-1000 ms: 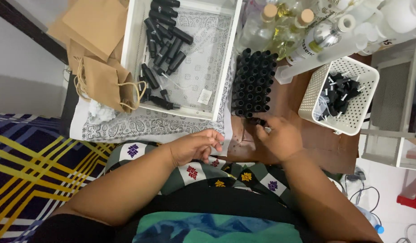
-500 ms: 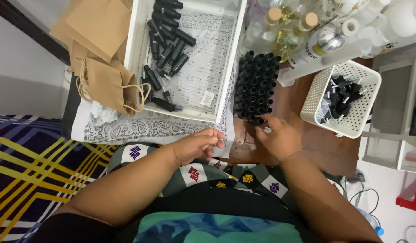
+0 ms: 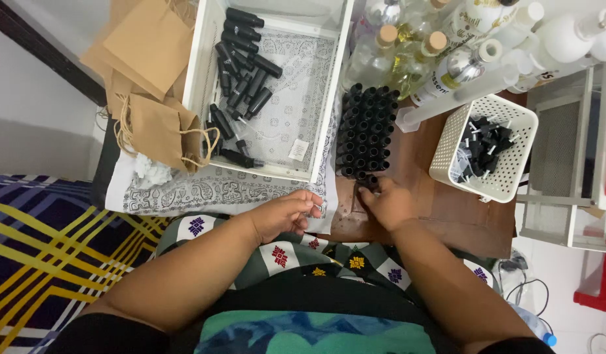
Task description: Assembling small perfume vials by attaching sprayer caps to the bottles
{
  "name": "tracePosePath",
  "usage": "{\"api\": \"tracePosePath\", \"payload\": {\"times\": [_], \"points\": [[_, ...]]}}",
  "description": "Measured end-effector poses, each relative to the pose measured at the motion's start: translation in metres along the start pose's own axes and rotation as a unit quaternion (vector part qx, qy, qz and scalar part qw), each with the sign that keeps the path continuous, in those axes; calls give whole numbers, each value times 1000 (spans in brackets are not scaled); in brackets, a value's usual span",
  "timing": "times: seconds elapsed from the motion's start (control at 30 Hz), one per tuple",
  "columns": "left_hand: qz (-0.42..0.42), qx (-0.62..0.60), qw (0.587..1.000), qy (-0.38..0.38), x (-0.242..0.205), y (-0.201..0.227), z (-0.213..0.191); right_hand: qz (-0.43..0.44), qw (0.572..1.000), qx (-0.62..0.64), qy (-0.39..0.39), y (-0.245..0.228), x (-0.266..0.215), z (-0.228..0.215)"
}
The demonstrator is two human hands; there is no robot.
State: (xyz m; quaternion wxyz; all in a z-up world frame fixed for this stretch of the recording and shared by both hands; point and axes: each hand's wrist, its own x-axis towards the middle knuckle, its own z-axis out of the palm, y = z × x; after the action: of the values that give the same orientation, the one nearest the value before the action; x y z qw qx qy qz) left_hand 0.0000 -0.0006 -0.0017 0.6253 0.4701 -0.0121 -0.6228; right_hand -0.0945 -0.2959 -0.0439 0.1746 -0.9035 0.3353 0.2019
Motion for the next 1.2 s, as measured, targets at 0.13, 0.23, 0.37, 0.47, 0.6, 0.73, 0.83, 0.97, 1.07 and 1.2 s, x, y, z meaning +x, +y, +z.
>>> {"api": "tracePosePath", "payload": {"times": [0.13, 0.23, 0.37, 0.47, 0.6, 0.73, 0.83, 0.97, 1.07, 1.2], "points": [[-5, 0, 1000, 12, -1, 3, 3, -12, 1000, -8, 2, -13, -12, -16], [-5, 2, 1000, 8, -1, 3, 3, -24, 1000, 2, 1, -12, -15, -15], [-7, 5, 1000, 15, -4, 7, 6, -12, 999, -27, -14, -4, -2, 2], [-4, 7, 1000, 18, -5, 8, 6, -15, 1000, -17, -7, -10, -5, -3], [1, 10, 1000, 16, -3, 5, 4, -22, 999, 25, 4, -26, -22, -22], [0, 9, 1000, 16, -3, 5, 3, -21, 1000, 19, 6, -14, -10, -7], [-2, 8, 1000, 19, -4, 6, 5, -20, 1000, 14, 1, -18, -15, -16], [3, 7, 1000, 21, -4, 7, 6, -33, 999, 9, -10, -26, -23, -35], [23, 0, 999, 26, 5, -2, -3, -31, 999, -8, -33, -36, -53, -80], [98, 3, 992, 76, 0, 0, -2, -80, 988, -106, -85, 1, -77, -112]]}}
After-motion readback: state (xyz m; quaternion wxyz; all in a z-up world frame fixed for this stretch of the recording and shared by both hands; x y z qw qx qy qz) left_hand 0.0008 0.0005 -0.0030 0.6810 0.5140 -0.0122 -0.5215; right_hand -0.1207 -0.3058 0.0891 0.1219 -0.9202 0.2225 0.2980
